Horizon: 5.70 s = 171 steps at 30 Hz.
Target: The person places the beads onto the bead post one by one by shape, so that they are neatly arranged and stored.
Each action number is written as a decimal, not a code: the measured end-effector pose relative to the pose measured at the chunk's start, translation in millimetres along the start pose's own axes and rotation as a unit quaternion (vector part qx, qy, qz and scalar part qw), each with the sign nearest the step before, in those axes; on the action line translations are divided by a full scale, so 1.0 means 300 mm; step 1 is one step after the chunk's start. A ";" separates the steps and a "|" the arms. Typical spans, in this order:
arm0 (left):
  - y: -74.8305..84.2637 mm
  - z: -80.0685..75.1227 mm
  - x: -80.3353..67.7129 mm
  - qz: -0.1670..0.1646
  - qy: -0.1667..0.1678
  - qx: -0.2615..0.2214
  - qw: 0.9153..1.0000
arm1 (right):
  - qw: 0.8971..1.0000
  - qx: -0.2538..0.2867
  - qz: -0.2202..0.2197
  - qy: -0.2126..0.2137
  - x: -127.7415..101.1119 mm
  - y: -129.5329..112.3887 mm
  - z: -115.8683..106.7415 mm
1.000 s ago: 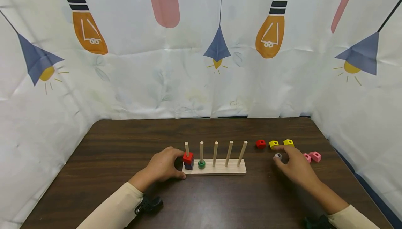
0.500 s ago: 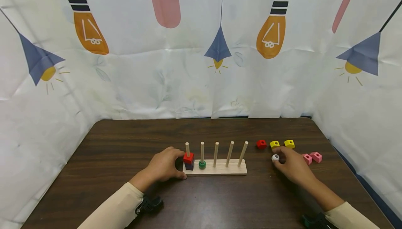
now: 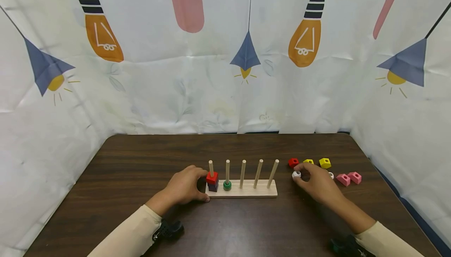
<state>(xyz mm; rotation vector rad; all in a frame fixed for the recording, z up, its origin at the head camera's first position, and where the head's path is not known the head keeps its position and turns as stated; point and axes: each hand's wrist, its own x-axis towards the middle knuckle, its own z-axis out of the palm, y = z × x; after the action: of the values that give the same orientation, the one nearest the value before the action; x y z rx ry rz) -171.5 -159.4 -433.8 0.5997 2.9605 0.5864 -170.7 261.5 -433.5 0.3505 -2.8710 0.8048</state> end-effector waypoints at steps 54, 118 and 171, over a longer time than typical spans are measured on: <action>-0.003 0.004 0.004 -0.003 0.000 0.002 1.000 | 0.970 0.112 -0.208 0.064 0.085 -0.380 -0.140; -0.008 0.001 0.007 0.008 0.000 -0.005 1.000 | 0.961 0.191 -0.201 0.014 0.122 -0.629 0.030; -0.003 -0.004 0.009 0.005 -0.001 0.001 1.000 | 0.972 0.205 -0.111 -0.015 0.048 -0.494 0.318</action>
<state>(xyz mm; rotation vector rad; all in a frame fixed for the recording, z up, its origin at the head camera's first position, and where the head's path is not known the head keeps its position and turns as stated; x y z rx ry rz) -174.3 -159.5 -432.9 0.6145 2.9582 0.5847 -152.7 85.5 -438.4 0.7206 -2.6068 1.3510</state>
